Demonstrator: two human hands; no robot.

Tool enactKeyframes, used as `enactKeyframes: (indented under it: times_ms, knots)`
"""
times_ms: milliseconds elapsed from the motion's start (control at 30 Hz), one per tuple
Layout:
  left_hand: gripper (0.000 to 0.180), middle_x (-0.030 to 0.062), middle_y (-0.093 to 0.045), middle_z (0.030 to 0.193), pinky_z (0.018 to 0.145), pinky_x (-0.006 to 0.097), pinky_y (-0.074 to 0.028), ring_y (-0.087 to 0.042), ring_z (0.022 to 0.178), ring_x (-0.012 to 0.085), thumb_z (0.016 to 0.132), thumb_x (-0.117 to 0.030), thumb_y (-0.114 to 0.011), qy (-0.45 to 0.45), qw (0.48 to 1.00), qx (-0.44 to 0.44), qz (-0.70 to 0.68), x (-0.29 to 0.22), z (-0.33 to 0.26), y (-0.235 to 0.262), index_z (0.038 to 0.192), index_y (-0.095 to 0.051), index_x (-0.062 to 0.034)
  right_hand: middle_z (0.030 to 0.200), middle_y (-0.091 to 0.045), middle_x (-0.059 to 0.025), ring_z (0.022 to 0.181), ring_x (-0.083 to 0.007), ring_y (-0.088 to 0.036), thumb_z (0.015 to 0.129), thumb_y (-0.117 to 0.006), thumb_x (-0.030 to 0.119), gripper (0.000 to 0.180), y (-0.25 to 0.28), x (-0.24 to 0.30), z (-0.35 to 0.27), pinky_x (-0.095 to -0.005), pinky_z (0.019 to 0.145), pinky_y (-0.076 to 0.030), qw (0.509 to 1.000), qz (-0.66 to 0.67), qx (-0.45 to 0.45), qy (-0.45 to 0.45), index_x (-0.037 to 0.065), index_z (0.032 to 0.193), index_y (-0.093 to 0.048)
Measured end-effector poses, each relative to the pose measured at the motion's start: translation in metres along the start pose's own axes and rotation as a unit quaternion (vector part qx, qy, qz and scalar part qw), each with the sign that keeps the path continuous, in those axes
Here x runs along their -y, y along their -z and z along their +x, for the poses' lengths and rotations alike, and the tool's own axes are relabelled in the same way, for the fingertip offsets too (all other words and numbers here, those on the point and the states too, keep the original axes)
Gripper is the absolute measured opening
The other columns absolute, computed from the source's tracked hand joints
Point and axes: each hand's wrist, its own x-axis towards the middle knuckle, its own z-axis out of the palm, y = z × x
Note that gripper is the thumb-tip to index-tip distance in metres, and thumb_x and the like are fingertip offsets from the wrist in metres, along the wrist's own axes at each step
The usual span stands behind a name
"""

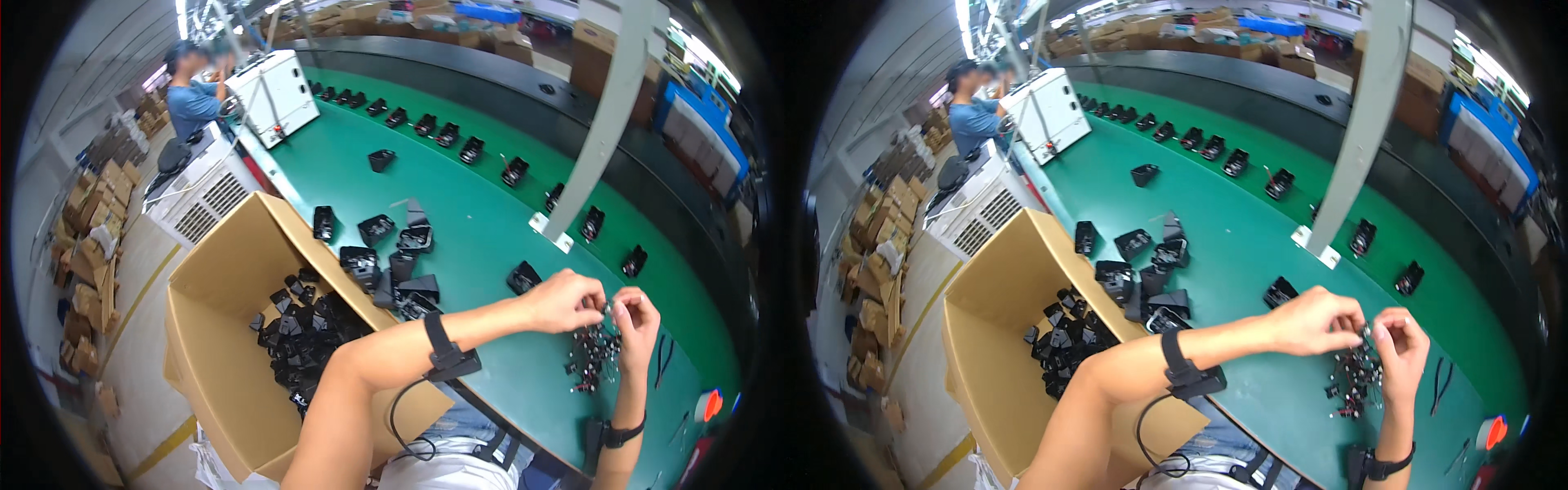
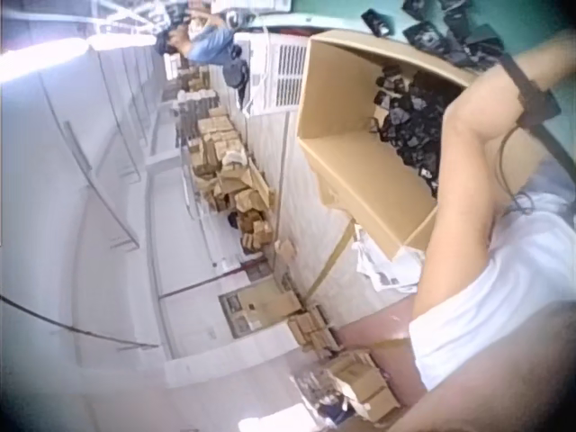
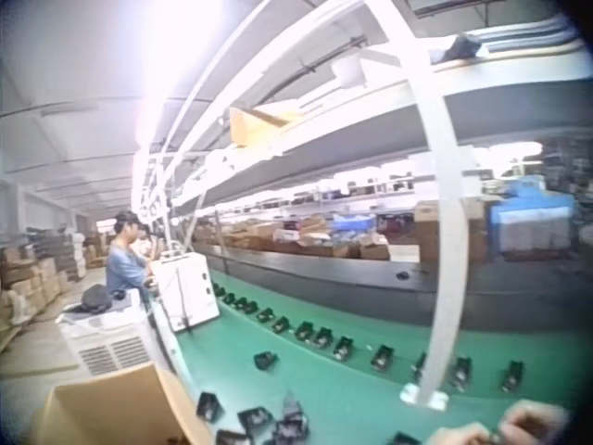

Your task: The person assembles small black electronic housings by inserting circuit boards and connecting wires. They pick up housings from a cardboard box, insert components by hand, and place the finished units in a row on a green workbench.

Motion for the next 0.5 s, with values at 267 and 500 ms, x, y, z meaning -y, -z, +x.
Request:
enactKeyframes:
  times_ms: [267, 500]
  knots:
    - [0.023, 0.0075, -0.071, 0.094, 0.075, 0.027, -0.053, -0.068, 0.086, 0.0136, 0.100, -0.021, -0.063, 0.152, 0.952, 0.098, -0.246, -0.008, -0.002, 0.013, 0.112, -0.062, -0.0008, 0.102, -0.069, -0.0098, 0.089, -0.0134, -0.066, 0.087, -0.074, 0.004, 0.011, -0.002, 0.017, 0.002, -0.0266, 0.076, -0.055, 0.996, 0.001, 0.059, 0.068, -0.002, 0.095, -0.070]
    - [0.027, 0.0098, -0.068, 0.092, 0.076, 0.031, -0.051, -0.068, 0.084, 0.0196, 0.104, -0.030, -0.051, 0.179, 0.917, 0.164, -0.317, -0.011, -0.001, 0.015, 0.106, -0.058, -0.0035, 0.092, -0.071, -0.0092, 0.077, -0.0146, -0.067, 0.079, -0.079, 0.001, 0.015, 0.002, 0.016, 0.001, -0.0261, 0.064, -0.053, 0.971, -0.112, 0.017, 0.209, 0.001, 0.094, -0.075]
